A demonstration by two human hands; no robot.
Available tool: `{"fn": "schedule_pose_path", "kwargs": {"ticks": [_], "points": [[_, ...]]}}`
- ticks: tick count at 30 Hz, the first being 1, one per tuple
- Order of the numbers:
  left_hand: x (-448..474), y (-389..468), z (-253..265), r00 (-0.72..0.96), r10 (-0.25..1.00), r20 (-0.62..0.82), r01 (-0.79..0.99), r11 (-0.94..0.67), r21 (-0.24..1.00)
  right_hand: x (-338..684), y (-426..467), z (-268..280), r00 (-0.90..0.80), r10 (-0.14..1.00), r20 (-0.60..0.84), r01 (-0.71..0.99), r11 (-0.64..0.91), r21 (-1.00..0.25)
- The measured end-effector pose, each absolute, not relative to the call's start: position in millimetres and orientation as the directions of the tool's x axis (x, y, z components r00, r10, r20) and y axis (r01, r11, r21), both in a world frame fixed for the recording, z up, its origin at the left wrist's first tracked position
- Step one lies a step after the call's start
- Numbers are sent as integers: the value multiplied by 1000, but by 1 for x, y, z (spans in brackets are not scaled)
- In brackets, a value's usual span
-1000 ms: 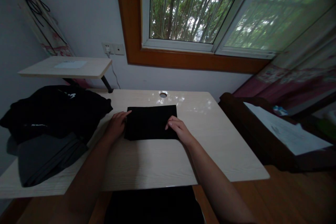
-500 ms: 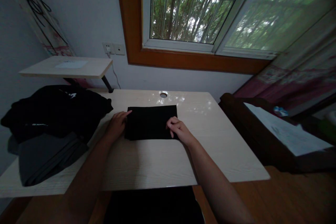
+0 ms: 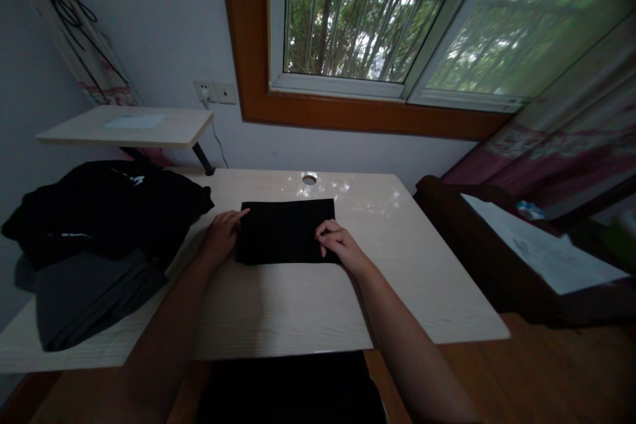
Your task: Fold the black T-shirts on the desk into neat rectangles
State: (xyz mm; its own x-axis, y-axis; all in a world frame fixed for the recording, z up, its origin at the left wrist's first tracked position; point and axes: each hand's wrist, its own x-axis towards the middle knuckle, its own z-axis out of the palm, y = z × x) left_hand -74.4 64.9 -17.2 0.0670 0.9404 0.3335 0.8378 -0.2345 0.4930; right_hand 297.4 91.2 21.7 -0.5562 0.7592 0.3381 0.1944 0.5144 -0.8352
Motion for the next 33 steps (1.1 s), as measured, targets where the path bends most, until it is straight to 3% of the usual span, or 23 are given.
{"fn": "schedule_pose_path", "kwargs": {"ticks": [7, 12, 16, 20, 26, 33], "points": [[-75, 67, -21, 60, 933, 355, 820, -249, 515, 296, 92, 19, -577, 740, 347, 193, 536, -822], [-71, 60, -10, 20, 875, 483, 809, -298, 507, 298, 92, 19, -506, 780, 368, 171, 509, -843], [-60, 52, 6, 151, 846, 511, 758, -431, 490, 295, 91, 19, -422, 812, 404, 201, 519, -831], [-49, 52, 7, 246, 874, 419, 770, -439, 463, 291, 98, 9, -275, 844, 461, 347, 534, -771], [-50, 60, -7, 148, 914, 377, 841, -317, 438, 290, 110, -11, -58, 884, 463, 583, 407, -703], [-47, 58, -6, 14, 903, 430, 784, -277, 556, 293, 106, -7, -37, 893, 448, 600, 378, -705]]}}
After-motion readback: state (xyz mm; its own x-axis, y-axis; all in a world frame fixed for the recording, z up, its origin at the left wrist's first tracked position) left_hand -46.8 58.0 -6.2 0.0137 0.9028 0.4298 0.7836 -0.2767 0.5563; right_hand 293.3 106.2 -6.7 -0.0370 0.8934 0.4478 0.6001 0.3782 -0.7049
